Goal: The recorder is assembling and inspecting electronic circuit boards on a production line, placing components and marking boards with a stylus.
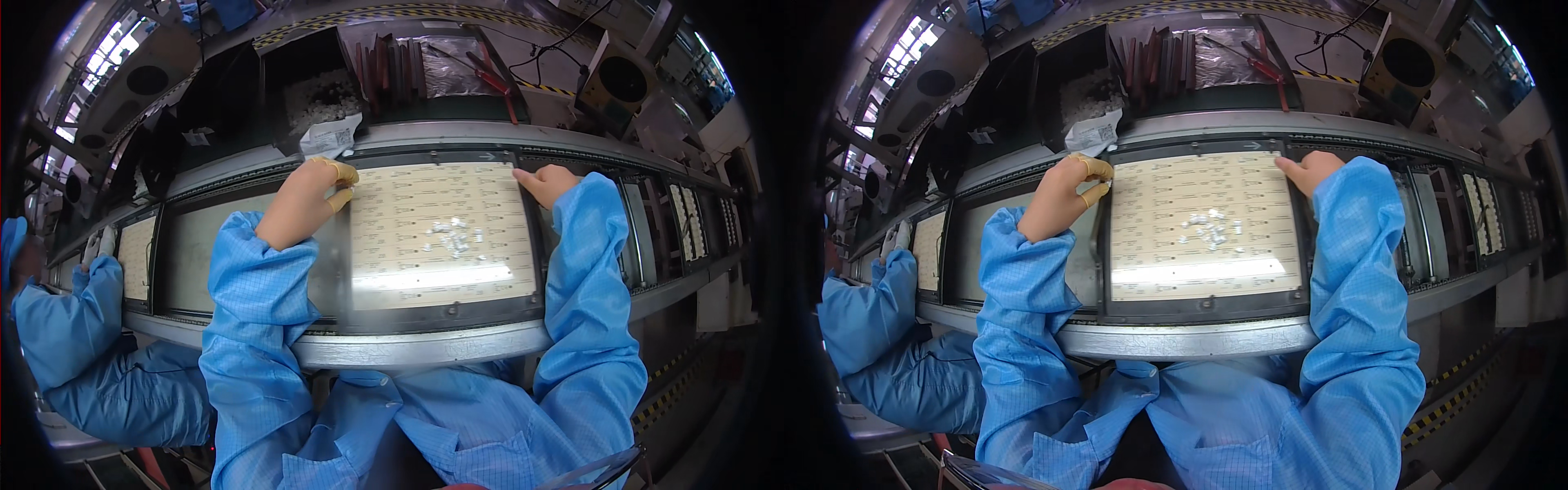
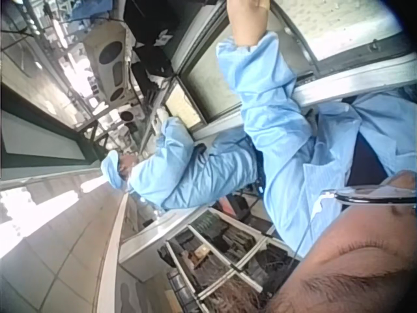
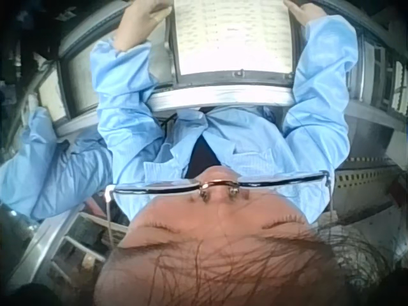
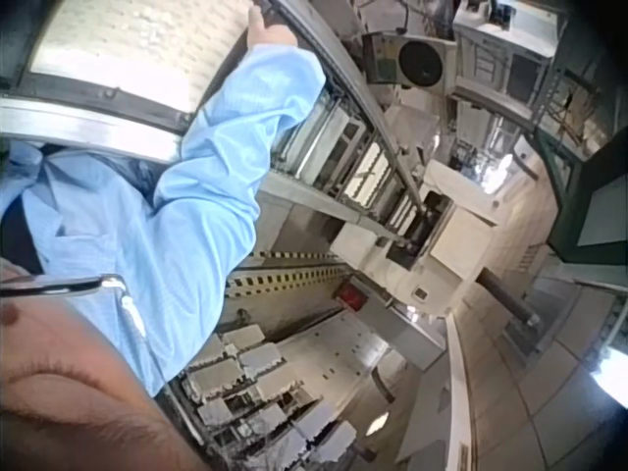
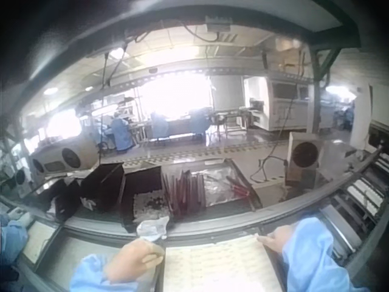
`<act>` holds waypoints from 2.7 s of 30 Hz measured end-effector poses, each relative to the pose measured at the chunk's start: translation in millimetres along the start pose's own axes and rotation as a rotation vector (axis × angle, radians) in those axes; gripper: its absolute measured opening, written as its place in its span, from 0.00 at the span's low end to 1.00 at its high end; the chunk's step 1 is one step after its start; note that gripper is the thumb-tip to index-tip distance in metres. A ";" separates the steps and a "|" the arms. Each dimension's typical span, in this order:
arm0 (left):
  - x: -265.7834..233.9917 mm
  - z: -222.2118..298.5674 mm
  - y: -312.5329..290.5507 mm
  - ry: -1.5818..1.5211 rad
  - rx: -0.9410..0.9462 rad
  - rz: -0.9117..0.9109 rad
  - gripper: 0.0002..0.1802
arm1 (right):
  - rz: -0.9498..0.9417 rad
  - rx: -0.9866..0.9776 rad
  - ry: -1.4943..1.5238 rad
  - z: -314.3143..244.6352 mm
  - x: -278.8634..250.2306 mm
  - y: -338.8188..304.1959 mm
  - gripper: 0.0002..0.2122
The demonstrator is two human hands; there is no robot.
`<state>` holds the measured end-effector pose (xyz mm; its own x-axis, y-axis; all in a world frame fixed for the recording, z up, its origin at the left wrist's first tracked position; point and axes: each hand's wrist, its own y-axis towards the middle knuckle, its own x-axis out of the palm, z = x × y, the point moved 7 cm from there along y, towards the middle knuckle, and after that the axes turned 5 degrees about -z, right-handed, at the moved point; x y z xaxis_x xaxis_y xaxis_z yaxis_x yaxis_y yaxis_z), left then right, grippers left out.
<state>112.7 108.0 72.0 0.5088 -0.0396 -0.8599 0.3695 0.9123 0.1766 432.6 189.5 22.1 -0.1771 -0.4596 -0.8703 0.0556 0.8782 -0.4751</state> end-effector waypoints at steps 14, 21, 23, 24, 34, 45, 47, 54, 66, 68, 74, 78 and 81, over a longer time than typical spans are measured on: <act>23.9 -38.2 1.1 0.038 0.018 -0.078 0.09 | 0.051 -1.099 -0.046 -126.0 63.1 -81.6 0.09; 25.7 -42.9 1.5 -0.023 -0.018 0.000 0.09 | 0.063 -1.162 -0.088 -123.4 72.6 -84.0 0.10; 26.3 -41.4 2.7 -0.011 -0.008 0.010 0.09 | 0.067 -1.080 -0.166 -122.0 74.2 -79.6 0.09; 27.5 -40.7 4.3 0.007 0.004 0.000 0.08 | 0.067 -1.079 -0.164 -122.4 73.9 -80.7 0.09; 34.3 -27.5 9.4 0.168 0.128 -0.033 0.05 | 0.201 -0.960 0.141 -95.0 46.1 -53.8 0.08; 38.6 -20.5 6.7 0.240 0.138 -0.013 0.07 | 0.233 -0.741 0.337 -105.5 27.7 -26.8 0.07; 40.7 -20.7 11.0 0.147 0.124 -0.014 0.08 | 0.354 -0.754 0.214 -103.4 28.6 -24.7 0.08; 39.1 8.9 -8.3 -0.201 -0.035 -0.172 0.13 | 0.279 -0.682 0.070 -111.3 36.6 -20.7 0.08; 69.0 20.5 -10.2 -0.174 -0.040 -0.229 0.12 | 0.282 -0.715 0.054 -105.1 33.1 -19.2 0.09; 69.8 20.6 -10.8 -0.195 -0.035 -0.180 0.11 | 0.286 -0.717 0.040 -103.5 31.5 -17.0 0.09; 56.4 8.2 -12.7 -0.281 -0.142 -0.060 0.08 | 0.286 -0.712 -0.006 -105.6 34.1 -20.0 0.08; 39.3 -3.4 -11.3 -0.342 -0.232 0.071 0.08 | 0.447 -0.825 -0.071 -104.0 37.2 -17.8 0.06; 36.5 -12.2 -10.8 -0.328 -0.215 0.105 0.09 | 0.432 -0.867 -0.057 -106.7 36.9 -18.2 0.05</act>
<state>117.8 101.7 32.9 0.7690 -0.0377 -0.6381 0.1486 0.9815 0.1210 320.2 170.6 12.5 -0.2624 -0.0599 -0.9631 -0.6429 0.7552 0.1282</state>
